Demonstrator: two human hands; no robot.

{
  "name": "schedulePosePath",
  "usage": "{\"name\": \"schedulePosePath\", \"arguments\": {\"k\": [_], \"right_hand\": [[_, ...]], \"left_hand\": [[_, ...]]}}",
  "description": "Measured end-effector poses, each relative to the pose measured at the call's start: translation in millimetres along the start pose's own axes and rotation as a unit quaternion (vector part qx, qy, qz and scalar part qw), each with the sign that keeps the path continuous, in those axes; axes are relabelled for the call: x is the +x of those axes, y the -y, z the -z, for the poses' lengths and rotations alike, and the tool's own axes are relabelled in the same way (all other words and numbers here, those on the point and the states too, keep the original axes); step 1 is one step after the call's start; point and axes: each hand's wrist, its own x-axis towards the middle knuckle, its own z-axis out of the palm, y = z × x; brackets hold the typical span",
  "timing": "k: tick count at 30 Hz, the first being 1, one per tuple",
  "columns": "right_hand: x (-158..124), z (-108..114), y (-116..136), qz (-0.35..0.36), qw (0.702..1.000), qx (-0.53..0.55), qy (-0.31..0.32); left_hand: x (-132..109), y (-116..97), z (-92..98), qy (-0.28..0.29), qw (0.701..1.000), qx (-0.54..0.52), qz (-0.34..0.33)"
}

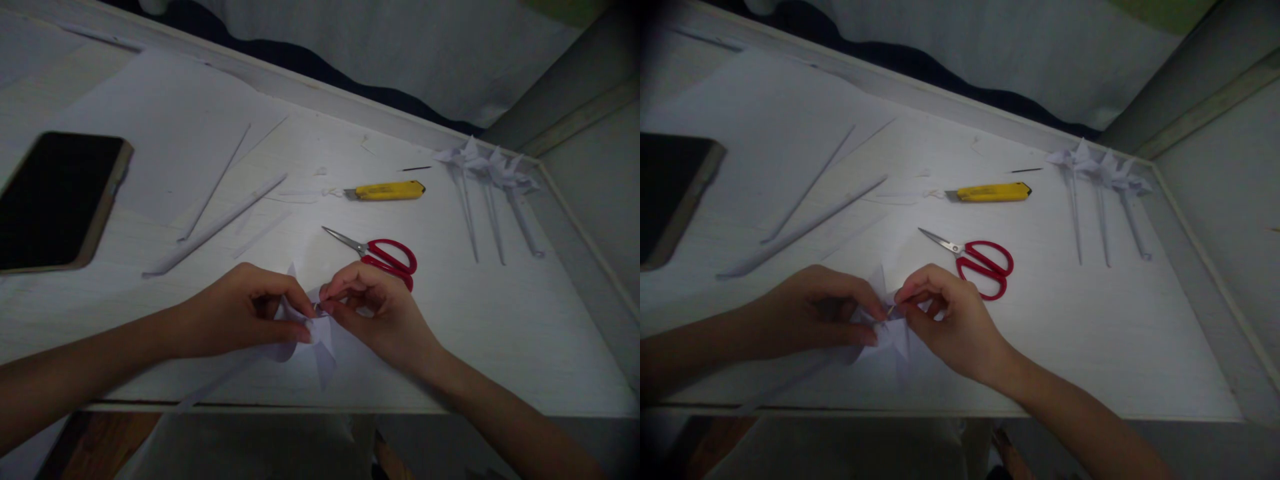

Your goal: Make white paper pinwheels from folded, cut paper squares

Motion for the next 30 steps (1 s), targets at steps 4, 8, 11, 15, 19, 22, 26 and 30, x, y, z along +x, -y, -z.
{"name": "schedulePosePath", "arguments": {"k": [4, 8, 11, 15, 19, 22, 26, 30], "right_hand": [[0.4, -0.5, -0.1, -0.033, 0.998, 0.042, 0.015], [0.7, -1.2, -0.9, -0.054, 0.996, 0.071, 0.007], [0.7, -1.2, -0.7, -0.059, 0.995, 0.082, 0.007], [0.2, -1.5, 0.7, -0.050, 0.995, 0.081, 0.020], [-1.1, -1.9, 1.9, -0.036, 0.996, 0.062, 0.058], [-2.2, -1.7, 2.2, -0.033, 0.995, 0.061, 0.073], [-3.0, -1.4, 1.9, -0.032, 0.993, 0.077, 0.085], [-4.3, 0.4, 2.9, -0.013, 0.995, 0.035, 0.087]], "left_hand": [[0.6, 0.8, 0.5, 0.002, 1.000, 0.007, -0.012], [0.2, 2.0, -0.1, 0.009, 1.000, 0.009, -0.010], [0.1, 2.3, -0.5, 0.010, 1.000, 0.010, -0.010], [0.0, 1.5, -0.2, 0.006, 1.000, 0.017, -0.020], [0.1, 0.8, -0.3, 0.000, 1.000, 0.007, -0.026], [1.2, 0.6, -1.0, -0.013, 0.999, 0.010, -0.028], [2.0, -0.4, -2.4, -0.030, 0.999, 0.017, -0.026], [0.7, -1.6, -3.8, -0.045, 0.998, 0.035, -0.019]]}}
